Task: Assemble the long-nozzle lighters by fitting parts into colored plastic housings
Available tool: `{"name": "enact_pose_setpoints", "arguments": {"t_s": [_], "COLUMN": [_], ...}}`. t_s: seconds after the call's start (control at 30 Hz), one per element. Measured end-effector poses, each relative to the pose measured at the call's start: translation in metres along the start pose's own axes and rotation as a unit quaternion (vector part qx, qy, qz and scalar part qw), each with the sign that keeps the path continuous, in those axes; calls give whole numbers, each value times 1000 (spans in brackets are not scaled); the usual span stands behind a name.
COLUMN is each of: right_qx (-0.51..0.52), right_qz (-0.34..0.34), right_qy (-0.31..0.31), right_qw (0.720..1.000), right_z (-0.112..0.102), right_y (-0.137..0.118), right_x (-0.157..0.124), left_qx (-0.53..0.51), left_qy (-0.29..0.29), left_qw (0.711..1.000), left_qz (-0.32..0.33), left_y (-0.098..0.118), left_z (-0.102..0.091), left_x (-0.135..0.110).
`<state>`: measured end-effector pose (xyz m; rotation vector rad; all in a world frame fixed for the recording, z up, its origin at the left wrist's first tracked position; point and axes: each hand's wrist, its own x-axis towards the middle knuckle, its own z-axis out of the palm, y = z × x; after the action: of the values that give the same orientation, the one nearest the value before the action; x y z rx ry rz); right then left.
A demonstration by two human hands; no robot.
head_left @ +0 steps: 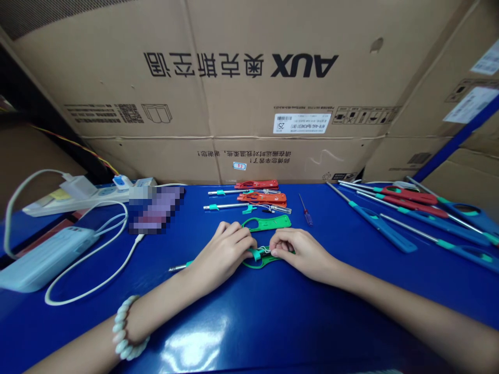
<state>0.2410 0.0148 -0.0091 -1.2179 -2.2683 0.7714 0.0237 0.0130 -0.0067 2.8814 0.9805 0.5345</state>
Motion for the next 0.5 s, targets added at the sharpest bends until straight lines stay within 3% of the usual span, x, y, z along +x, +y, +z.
{"name": "enact_pose_setpoints", "arguments": {"t_s": [0.27,0.5], "right_qx": [-15,-67], "right_qz": [-4,-62], "right_qy": [-7,-5], "right_qw": [1000,996], "right_z": [-1,-1], "right_y": [-1,0], "right_x": [-1,-4], "left_qx": [1,-8], "left_qy": [-5,14], "left_qw": [1000,1000], "left_qz": [-8,-12], "left_y": [4,3], "left_z": [4,5], "left_x": [1,1]}}
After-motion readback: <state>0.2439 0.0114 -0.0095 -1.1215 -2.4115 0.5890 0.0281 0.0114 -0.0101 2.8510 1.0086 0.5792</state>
